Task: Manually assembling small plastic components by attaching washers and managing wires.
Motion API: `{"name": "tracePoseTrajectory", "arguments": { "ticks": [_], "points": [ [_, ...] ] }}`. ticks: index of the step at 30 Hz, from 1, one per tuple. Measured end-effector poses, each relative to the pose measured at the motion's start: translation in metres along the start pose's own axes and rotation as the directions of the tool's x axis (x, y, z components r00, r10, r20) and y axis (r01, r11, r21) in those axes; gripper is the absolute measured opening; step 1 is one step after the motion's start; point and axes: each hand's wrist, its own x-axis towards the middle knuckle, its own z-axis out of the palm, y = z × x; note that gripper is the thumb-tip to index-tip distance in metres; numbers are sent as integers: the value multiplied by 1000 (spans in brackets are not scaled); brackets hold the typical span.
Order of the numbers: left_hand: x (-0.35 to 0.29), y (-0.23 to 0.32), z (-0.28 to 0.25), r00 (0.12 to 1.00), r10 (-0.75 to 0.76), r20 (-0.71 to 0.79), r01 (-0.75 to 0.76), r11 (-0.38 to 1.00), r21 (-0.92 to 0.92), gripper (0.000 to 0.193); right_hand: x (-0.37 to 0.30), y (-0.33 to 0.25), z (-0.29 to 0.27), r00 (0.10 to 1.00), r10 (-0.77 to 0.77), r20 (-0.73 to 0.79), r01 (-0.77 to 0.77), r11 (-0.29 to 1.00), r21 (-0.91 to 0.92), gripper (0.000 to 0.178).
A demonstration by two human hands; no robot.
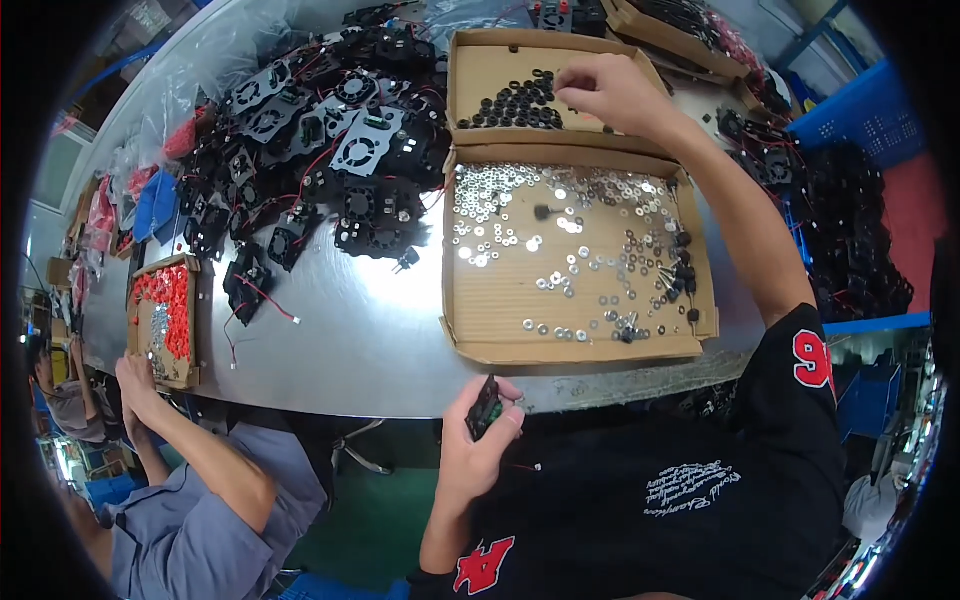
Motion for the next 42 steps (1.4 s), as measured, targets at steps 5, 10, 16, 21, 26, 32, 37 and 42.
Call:
{"name": "tracePoseTrajectory", "arguments": {
  "ticks": [5, 10, 16, 21, 26, 32, 37, 42],
  "points": [
    [3, 4, -6, 997, -50, 51, 55, 993, -100, 23, 27, -16, 11, 923, -19, 385, 135, 952, -276, 21],
    [6, 1, -10, 994, -54, 95, 67, 989, -133, 24, 37, -9, 19, 865, 67, 497, 53, 973, -224, 20],
    [4, -4, -12, 993, -35, 114, 49, 991, -123, 22, 30, 17, 3, 966, 133, 220, -152, 986, 74, 24],
    [6, -2, -10, 994, -29, 102, 43, 990, -134, 22, 18, 44, 2, 972, 107, 211, -102, 994, -38, 23],
    [6, -4, -9, 996, -37, 86, 48, 990, -135, 21, 7, 52, 7, 988, -135, 77, 148, 968, -205, 30],
    [4, -5, -10, 996, -62, 65, 70, 989, -127, 21, 22, 31, 22, 976, -72, 207, 101, 986, -131, 29],
    [3, -2, -6, 997, -49, 62, 58, 987, -152, 21, 42, 32, 25, 960, 59, 273, 23, 957, -288, 32],
    [1, -4, -5, 997, -21, 78, 29, 994, -102, 21, 23, 19, 13, 990, -129, 52, 139, 950, -280, 30]
  ]
}}
